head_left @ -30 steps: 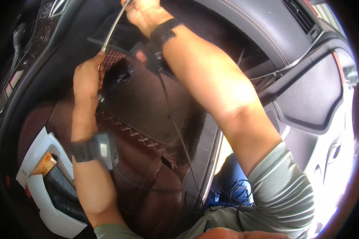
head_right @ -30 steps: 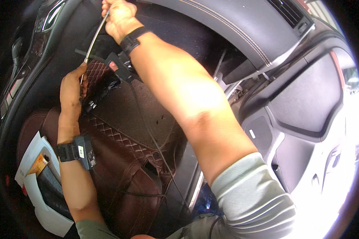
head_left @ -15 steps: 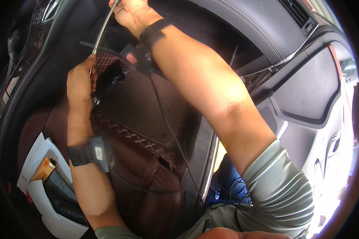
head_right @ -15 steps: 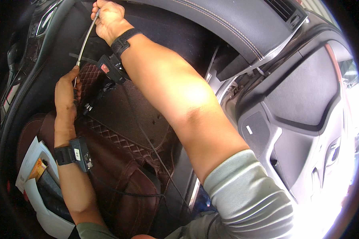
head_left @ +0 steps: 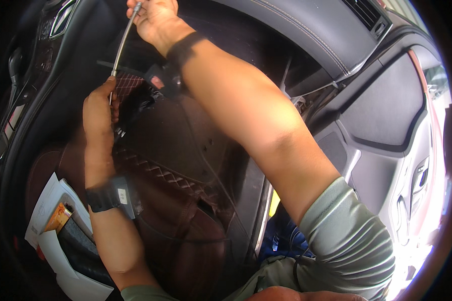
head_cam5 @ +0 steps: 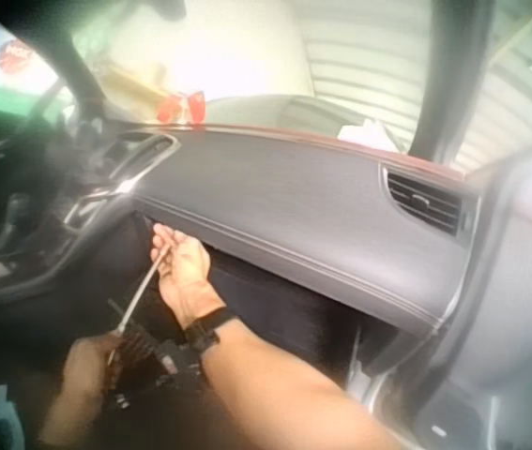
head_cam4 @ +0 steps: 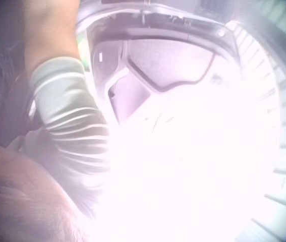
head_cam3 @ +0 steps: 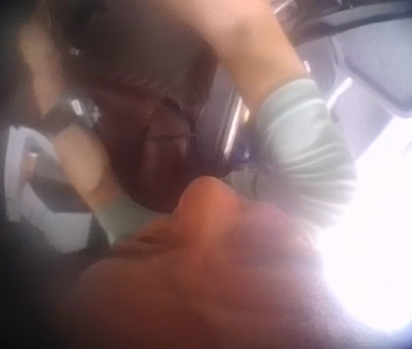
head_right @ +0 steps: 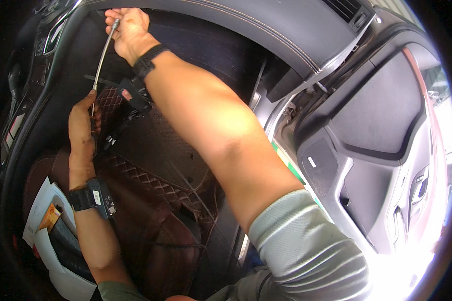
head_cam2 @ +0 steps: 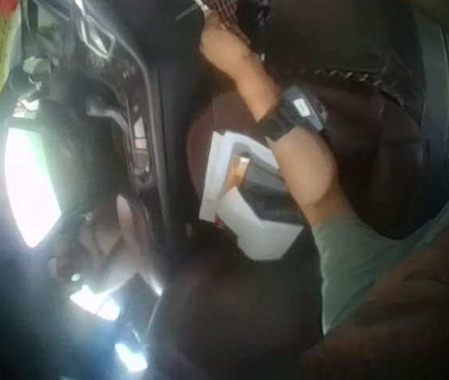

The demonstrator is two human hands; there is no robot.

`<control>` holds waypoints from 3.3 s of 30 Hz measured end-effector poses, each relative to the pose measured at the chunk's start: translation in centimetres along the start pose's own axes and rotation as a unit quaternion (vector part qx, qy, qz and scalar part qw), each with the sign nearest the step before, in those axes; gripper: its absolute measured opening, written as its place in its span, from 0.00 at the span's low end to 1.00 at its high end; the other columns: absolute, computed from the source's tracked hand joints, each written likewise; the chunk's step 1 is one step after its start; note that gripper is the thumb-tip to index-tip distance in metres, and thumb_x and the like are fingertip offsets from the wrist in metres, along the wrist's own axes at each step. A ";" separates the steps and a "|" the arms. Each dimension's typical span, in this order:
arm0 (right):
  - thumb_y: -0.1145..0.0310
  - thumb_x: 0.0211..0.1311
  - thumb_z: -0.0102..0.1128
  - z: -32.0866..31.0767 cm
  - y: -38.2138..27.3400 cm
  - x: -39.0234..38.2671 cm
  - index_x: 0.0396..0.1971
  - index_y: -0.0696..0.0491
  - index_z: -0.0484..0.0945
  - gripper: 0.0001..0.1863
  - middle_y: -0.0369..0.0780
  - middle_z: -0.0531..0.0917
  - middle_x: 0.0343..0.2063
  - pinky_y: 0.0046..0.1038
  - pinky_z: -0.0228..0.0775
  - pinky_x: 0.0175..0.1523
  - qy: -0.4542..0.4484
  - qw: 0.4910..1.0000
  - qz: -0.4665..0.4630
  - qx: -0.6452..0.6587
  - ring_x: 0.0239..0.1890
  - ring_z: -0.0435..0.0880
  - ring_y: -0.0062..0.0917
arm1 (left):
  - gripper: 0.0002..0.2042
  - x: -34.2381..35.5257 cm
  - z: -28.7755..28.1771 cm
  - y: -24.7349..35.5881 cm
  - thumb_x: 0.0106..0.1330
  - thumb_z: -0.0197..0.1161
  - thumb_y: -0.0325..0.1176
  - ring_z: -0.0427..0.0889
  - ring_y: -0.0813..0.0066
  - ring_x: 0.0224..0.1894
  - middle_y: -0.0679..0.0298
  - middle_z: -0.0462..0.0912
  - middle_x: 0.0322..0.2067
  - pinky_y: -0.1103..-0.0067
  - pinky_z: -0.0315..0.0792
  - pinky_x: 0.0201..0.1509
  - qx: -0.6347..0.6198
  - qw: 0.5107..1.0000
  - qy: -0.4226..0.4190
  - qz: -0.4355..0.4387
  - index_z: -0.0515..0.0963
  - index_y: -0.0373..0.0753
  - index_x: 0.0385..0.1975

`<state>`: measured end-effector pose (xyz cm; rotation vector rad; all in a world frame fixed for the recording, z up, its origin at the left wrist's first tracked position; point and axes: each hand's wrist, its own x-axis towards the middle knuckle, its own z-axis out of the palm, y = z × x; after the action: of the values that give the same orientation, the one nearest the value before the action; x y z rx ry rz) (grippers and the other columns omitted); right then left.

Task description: The person uses a ratchet wrench to loosen and remove multiple bolts securing the glove compartment panel. After removing the bolts, they detach the panel from the dashboard and set it aside.

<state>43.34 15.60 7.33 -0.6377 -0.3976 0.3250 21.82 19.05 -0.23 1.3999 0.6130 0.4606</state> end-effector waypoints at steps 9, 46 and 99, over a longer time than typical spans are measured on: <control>0.74 0.68 0.58 0.9 0.2 -1.0 0.29 0.57 0.80 0.07 0.40 0.86 0.26 0.27 0.70 0.27 0.047 0.993 -0.061 -0.091 0.22 0.79 0.22 | 0.20 0.8 -0.4 -0.7 0.70 0.63 0.48 0.64 0.81 0.15 0.71 0.71 0.15 0.80 0.57 0.21 0.026 1.000 0.005 0.016 0.73 0.44 0.18; 0.72 0.59 0.61 -2.2 -6.9 -9.8 0.36 0.56 0.80 0.07 0.42 0.87 0.34 0.32 0.78 0.49 -0.074 0.693 -0.249 -0.672 0.42 0.87 0.34 | 0.24 0.1 -0.6 -1.1 0.72 0.61 0.49 0.60 0.80 0.15 0.71 0.61 0.14 0.81 0.57 0.21 0.031 0.964 -0.264 0.018 0.63 0.46 0.16; 0.55 0.81 0.49 -15.3 -18.4 -25.8 0.45 0.61 0.84 0.23 0.43 0.90 0.37 0.24 0.76 0.42 0.102 0.833 -0.161 -0.519 0.33 0.86 0.23 | 0.27 -0.7 0.9 -1.6 0.77 0.53 0.57 0.62 0.83 0.16 0.75 0.61 0.13 0.84 0.58 0.22 0.106 0.948 -0.296 0.038 0.64 0.49 0.17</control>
<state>30.82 -16.69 1.04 -1.6343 -0.4542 -0.3364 21.78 17.74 -1.64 1.6710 0.1172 0.0164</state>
